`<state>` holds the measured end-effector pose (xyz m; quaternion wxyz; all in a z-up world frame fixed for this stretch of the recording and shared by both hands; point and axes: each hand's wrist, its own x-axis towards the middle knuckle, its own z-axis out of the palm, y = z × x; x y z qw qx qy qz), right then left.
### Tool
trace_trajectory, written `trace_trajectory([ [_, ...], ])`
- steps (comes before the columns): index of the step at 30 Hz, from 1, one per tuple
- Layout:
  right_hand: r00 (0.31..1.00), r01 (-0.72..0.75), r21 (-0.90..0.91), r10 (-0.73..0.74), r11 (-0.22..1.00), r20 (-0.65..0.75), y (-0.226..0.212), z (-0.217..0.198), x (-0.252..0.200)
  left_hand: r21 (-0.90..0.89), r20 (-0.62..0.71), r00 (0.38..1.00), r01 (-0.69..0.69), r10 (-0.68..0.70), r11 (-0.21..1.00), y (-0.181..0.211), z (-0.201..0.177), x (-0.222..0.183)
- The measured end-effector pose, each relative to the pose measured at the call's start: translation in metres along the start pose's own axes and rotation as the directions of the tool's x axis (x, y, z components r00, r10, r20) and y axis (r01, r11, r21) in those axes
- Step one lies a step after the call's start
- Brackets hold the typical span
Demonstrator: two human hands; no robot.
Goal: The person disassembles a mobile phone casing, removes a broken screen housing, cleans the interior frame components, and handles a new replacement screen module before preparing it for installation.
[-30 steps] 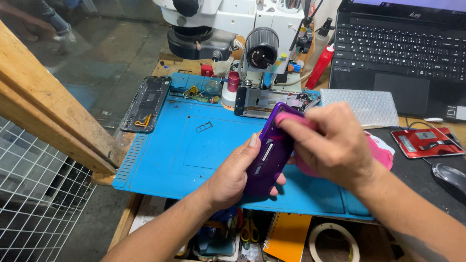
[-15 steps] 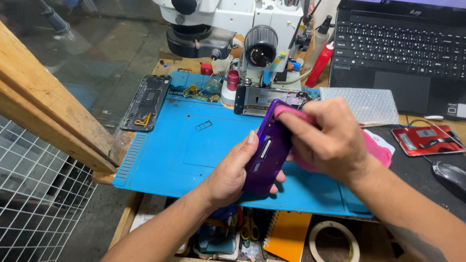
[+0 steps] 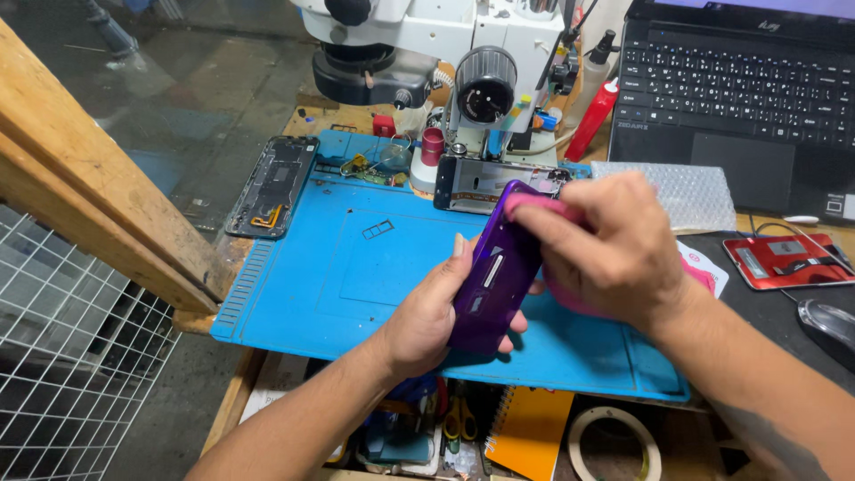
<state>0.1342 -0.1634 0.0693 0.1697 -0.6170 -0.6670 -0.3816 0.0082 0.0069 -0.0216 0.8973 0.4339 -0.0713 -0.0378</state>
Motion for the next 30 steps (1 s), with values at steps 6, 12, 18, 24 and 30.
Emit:
trace_trajectory([
  [6, 0.997, 0.077, 0.100, -0.079, 0.992, 0.011, -0.017, 0.003, -0.001, -0.032, 0.030, 1.000, 0.001, 0.000, 0.999, 0.003, 0.004, -0.003],
  [12, 0.999, 0.029, 0.074, -0.032, 0.997, 0.033, -0.014, 0.002, 0.008, -0.042, 0.013, 1.000, -0.005, 0.006, 0.999, 0.003, 0.002, -0.002],
  [18, 0.995, -0.091, -0.118, 0.096, 0.989, 0.032, 0.012, -0.011, 0.016, -0.146, 0.086, 0.996, -0.007, 0.020, 0.989, 0.006, -0.004, 0.000],
  [24, 0.822, -0.561, 0.062, 0.564, 0.826, -0.079, 0.029, -0.051, -0.019, -0.373, 0.130, 0.986, -0.045, 0.100, 0.927, 0.015, -0.001, -0.004],
  [30, 0.982, -0.152, 0.173, 0.130, 0.973, 0.134, 0.002, -0.055, -0.029, -0.369, 0.108, 0.987, -0.068, 0.116, 0.927, 0.011, -0.004, -0.002],
])
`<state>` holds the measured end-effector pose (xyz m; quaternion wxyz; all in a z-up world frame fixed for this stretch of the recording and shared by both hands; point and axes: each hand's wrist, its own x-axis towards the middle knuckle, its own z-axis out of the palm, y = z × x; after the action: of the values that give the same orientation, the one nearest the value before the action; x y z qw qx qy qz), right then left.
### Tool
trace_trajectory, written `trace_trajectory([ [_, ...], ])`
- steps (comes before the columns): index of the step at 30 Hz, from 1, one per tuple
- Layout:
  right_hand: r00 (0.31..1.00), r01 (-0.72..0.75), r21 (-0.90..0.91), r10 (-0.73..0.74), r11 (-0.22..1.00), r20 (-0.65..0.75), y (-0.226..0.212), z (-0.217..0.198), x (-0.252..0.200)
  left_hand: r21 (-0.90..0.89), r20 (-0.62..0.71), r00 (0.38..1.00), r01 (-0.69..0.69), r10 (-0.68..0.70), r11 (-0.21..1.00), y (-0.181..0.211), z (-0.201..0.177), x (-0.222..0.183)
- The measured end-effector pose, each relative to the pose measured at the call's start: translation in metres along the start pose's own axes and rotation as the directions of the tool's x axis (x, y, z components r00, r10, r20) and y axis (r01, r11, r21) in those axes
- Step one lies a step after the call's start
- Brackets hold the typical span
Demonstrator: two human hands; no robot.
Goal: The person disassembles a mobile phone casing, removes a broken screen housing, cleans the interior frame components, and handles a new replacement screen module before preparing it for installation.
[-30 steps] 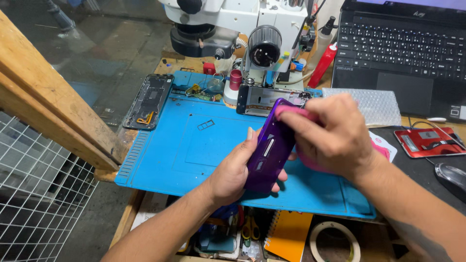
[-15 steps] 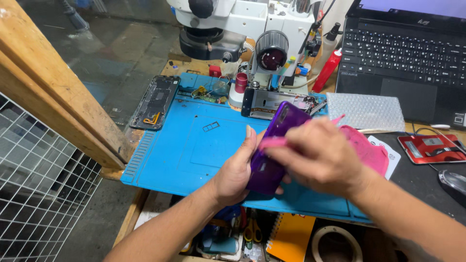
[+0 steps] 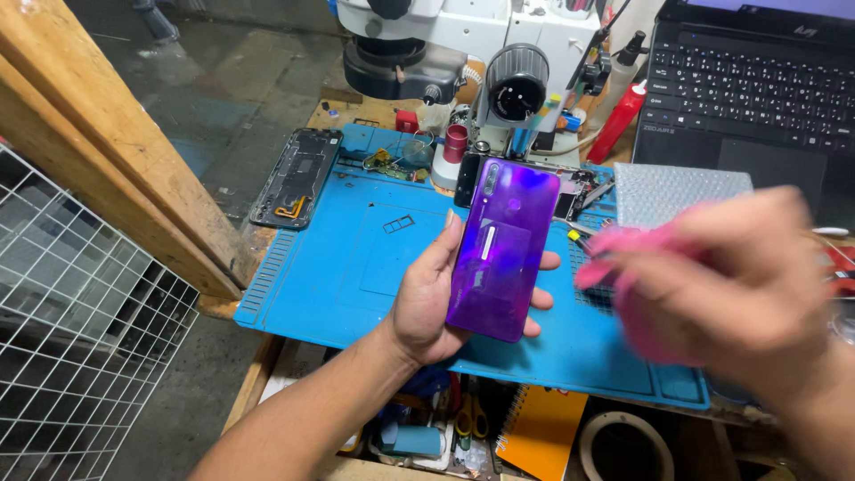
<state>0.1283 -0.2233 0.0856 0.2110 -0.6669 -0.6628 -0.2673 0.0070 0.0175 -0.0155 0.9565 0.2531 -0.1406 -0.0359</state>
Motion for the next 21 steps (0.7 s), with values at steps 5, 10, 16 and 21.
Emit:
trace_trajectory([
  [5, 0.960, 0.261, 0.015, -0.261, 0.965, 0.103, -0.047, 0.029, 0.014, 0.053, -0.096, 0.995, -0.005, 0.010, 0.999, 0.001, -0.001, 0.001],
  [10, 0.960, 0.203, 0.025, -0.204, 0.979, 0.191, -0.030, 0.036, 0.019, 0.061, -0.120, 0.993, 0.028, -0.020, 0.998, -0.001, 0.001, 0.001],
  [16, 0.987, 0.067, -0.095, -0.052, 0.993, 0.153, -0.008, 0.031, 0.031, 0.041, -0.055, 0.997, 0.058, -0.055, 0.998, -0.003, -0.004, -0.001],
  [21, 0.995, -0.086, -0.496, 0.100, 0.864, 0.001, 0.010, -0.007, 0.035, 0.047, -0.004, 1.000, 0.028, -0.028, 0.999, -0.003, -0.003, -0.001],
])
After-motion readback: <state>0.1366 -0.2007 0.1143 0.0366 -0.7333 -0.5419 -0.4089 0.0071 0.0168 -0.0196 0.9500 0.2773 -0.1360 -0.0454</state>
